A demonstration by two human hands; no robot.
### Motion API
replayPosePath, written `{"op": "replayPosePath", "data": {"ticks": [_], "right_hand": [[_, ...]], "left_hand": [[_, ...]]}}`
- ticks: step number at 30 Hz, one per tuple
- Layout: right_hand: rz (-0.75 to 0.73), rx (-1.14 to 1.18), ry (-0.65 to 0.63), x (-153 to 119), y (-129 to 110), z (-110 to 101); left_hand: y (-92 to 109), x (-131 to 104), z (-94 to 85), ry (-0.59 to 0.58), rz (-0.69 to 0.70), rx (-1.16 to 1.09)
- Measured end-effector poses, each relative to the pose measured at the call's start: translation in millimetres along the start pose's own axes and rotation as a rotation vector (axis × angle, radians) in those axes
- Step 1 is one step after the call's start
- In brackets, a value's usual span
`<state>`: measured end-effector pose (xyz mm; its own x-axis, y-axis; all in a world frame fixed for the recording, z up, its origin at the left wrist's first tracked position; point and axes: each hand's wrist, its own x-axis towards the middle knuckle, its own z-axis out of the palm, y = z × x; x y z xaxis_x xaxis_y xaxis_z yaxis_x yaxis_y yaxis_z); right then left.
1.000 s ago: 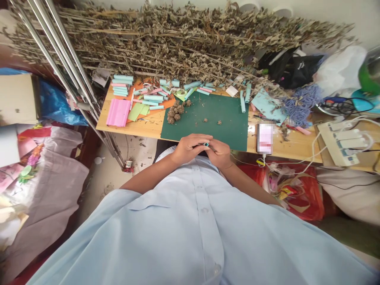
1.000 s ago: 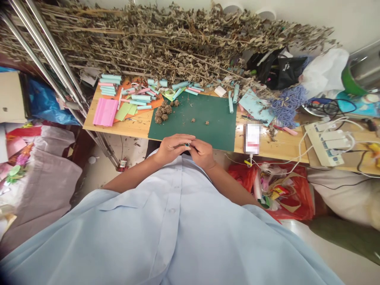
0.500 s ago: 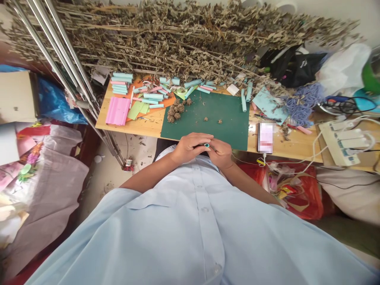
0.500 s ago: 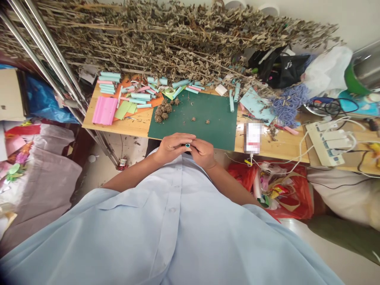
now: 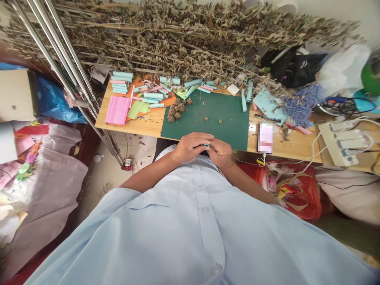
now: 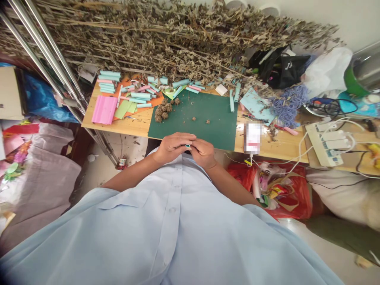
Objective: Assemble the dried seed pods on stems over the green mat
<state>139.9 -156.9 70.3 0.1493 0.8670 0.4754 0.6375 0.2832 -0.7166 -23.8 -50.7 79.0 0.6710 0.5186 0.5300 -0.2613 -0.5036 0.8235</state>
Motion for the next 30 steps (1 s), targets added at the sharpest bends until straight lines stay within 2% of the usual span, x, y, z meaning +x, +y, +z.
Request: {"op": "replayPosePath", "data": {"ticks": [7, 12, 19, 23, 26, 30], "right_hand": [[0.001, 0.01, -0.012, 1, 0, 2], [0.056, -0.023, -0.025, 1, 3, 2], [0.06, -0.029, -0.037, 2, 14, 7], [0.087, -0.073, -0.036, 5, 29, 7], [0.106, -0.135, 0.075, 7, 47, -1], [0.174, -0.213, 0.176, 6, 75, -13]], "left_hand": [[-3, -2, 1.6, 0.022, 0.02, 0.006], [-5, -3, 2.1, 0.025, -0.04, -0.005], [-10, -4, 3.2, 0.044, -0.144, -0.026], [-26, -1, 0.0, 0.131, -0.219, 0.018], [-43, 5, -6.0, 0.26, -0.32, 0.133], [-62, 14, -8.5, 0.236, -0.425, 0.181]]}}
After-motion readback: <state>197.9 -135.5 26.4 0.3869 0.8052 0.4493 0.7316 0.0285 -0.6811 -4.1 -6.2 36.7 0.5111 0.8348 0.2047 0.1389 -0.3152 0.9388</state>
